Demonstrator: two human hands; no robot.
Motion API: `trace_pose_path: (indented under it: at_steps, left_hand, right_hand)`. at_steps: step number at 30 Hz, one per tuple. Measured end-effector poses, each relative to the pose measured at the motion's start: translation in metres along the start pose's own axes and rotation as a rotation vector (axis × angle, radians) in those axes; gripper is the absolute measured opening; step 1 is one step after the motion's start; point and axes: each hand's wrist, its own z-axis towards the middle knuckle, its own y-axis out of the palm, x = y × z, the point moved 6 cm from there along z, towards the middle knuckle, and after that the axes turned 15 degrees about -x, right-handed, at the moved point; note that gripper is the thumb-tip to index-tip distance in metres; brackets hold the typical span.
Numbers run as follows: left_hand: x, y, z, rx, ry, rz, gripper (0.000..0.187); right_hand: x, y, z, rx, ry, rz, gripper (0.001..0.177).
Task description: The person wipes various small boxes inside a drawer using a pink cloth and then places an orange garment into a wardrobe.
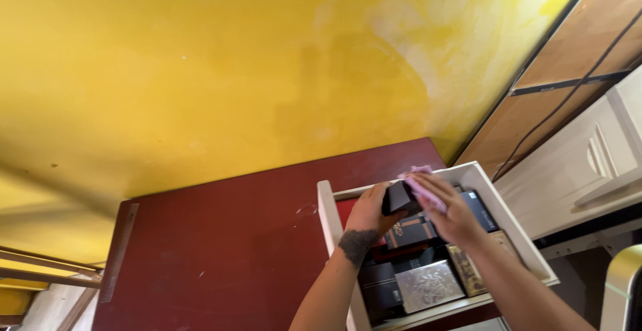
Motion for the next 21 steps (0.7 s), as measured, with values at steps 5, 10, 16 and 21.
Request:
trace_pose_path:
  at_steps: [5,10,16,21]
  left_hand:
    - [0.017,0.031,0.026,0.092,0.034,-0.081,0.060]
    - [0.018,0.047,0.035,0.142,-0.020,-0.058,0.060]
    - [0.010,0.081,0.052,0.143,-0.068,-0.024,0.061]
    - [-0.001,0.089,0.053,0.195,-0.174,-0.058,0.062]
  right_hand:
    - [0.014,-0.022,-0.011,0.044,-0.009,-0.153,0.041]
    - [0.090,-0.058,-0.035,-0.072,0.169,0.158,0.046]
    - [0.094,-0.045,-0.033,-0.124,0.043,0.038,0.042]
    - [0.086,-0.037,-0.022,-0.165,-0.046,0.143,0.041]
